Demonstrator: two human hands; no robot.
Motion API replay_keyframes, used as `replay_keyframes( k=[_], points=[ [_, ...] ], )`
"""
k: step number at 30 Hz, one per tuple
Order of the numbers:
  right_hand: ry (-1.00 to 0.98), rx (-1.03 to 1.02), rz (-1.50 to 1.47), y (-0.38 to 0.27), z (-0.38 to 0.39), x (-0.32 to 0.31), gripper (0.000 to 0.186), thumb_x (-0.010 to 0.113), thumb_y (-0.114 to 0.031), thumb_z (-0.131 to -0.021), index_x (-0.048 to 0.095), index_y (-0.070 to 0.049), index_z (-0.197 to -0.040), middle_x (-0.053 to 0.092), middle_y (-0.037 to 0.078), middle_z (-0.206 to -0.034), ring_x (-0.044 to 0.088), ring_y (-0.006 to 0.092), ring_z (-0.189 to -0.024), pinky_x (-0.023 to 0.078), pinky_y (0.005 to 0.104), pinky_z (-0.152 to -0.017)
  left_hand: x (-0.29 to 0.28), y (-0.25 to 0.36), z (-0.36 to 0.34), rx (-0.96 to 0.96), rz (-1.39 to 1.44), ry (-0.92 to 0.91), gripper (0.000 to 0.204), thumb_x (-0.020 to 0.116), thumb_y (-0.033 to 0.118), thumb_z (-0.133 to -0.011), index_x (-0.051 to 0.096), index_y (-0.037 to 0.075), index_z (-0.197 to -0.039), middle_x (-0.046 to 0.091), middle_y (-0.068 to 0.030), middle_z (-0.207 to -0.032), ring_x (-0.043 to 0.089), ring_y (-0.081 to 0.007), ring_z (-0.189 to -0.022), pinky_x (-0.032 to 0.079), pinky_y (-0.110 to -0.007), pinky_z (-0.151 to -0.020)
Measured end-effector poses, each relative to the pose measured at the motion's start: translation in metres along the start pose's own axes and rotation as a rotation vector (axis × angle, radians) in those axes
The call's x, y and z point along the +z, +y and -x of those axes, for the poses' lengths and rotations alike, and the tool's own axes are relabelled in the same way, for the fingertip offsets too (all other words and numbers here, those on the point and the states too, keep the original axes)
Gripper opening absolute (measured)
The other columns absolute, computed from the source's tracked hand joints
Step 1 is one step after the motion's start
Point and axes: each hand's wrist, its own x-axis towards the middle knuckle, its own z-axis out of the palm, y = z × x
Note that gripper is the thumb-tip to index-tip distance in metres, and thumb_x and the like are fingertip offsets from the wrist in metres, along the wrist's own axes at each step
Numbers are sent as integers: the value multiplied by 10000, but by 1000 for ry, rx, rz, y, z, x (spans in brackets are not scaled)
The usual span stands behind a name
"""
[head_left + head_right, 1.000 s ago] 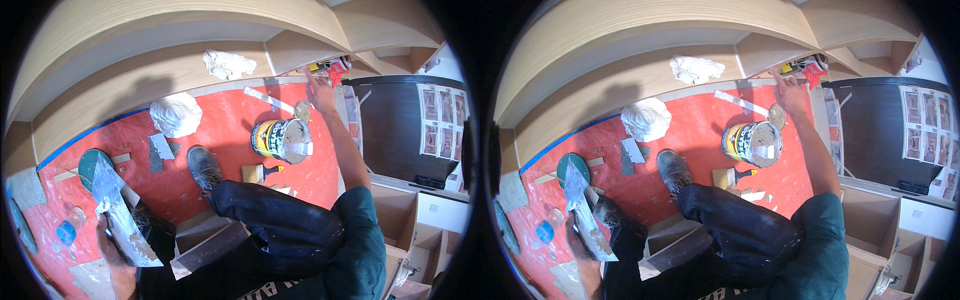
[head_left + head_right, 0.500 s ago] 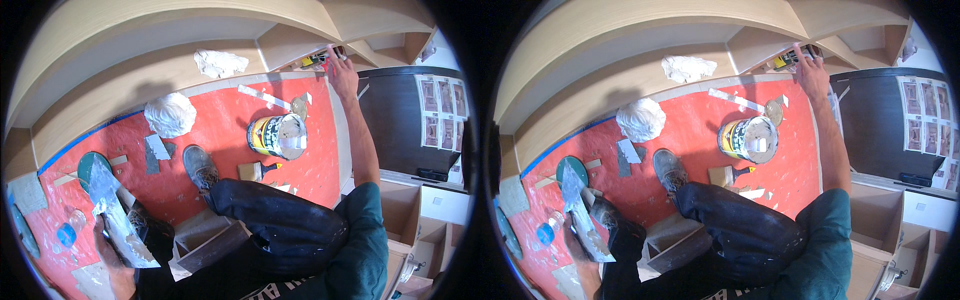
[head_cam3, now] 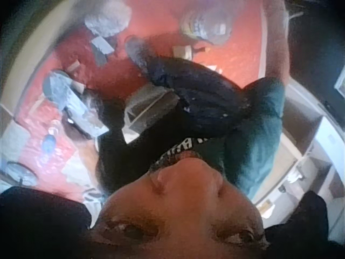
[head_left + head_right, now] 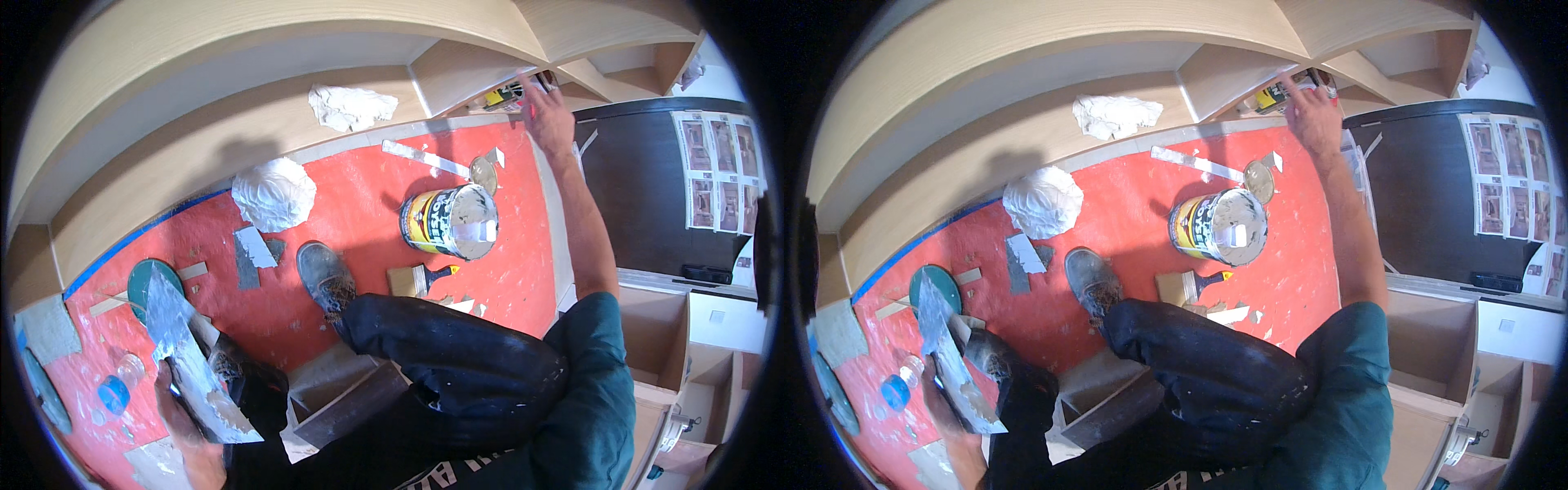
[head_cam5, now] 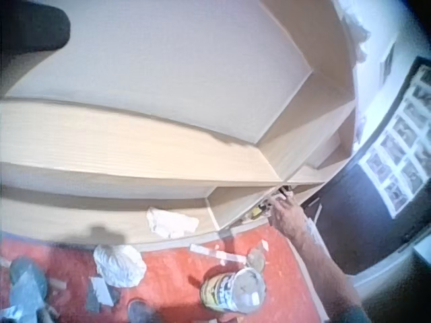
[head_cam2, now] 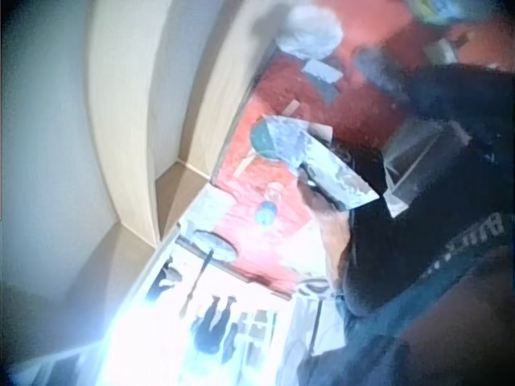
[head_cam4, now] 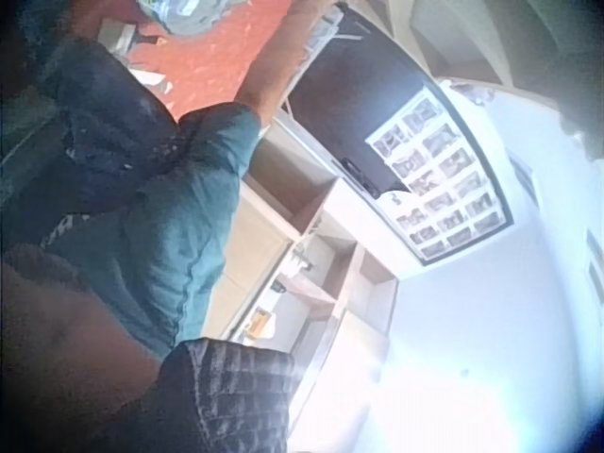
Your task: The person applies white filler to the edges and corners of a curved wooden cabinet using a putty knife and a cloth. They repeatedly smooth the filler, wipe excess material, and reapply it to different sections of the cabinet.
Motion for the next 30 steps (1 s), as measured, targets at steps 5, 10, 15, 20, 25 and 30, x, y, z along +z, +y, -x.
replay_keyframes(
  k=[5, 10, 15, 20, 25, 30],
  points=[
    [-28, 8, -134, -13, 16, 8, 654, 636, -158, -859, 443, -310, -1465, 680, 18, -894, 602, 251, -858, 580, 390, -696, -8, 0, -2, 101, 6, 122, 327, 516, 321, -1020, 591, 94, -1244, 650, -23, -1138, 621, -141, -1021, 487, -291, -891],
    [62, 45, -46, -2, 10, -5, 669, 630, -158, -869, 416, -301, -1486, 667, 21, -884, 604, 244, -852, 578, 396, -701, -4, -2, -4, 65, -7, 149, 312, 531, 322, -1011, 599, 100, -1219, 656, -24, -1116, 629, -142, -993, 505, -294, -856],
    [65, 79, 85, 1, -2, -13, 696, 632, -141, -856, 405, -295, -1496, 667, 11, -919, 598, 239, -859, 575, 369, -715, 13, -4, 0, 50, -31, 171, 282, 556, 318, -997, 618, 111, -1179, 680, -16, -1058, 653, -135, -911, 523, -289, -808],
    [33, 112, 146, -3, -1, -9, 697, 630, -137, -835, 426, -301, -1481, 665, -7, -936, 598, 241, -927, 581, 389, -713, 12, -4, -1, 100, 8, 157, 271, 567, 318, -989, 633, 119, -1162, 692, -7, -1014, 663, -123, -869, 536, -275, -748],
    [35, 75, 82, -5, 13, -8, 675, 632, -144, -830, 445, -262, -1467, 669, 5, -944, 602, 240, -911, 582, 384, -707, 0, -3, -5, 25, -27, 82, 260, 559, 323, -989, 638, 135, -1151, 690, 10, -955, 661, -114, -774, 541, -253, -654],
    [49, 177, -10, -16, -8, -17, 631, 624, -139, -838, 473, -232, -1444, 683, 20, -935, 609, 246, -882, 581, 374, -696, 27, -9, -3, 73, -34, 364, 265, 553, 345, -990, 638, 147, -1144, 688, 26, -916, 641, -108, -646, 519, -240, -517]
  ],
)
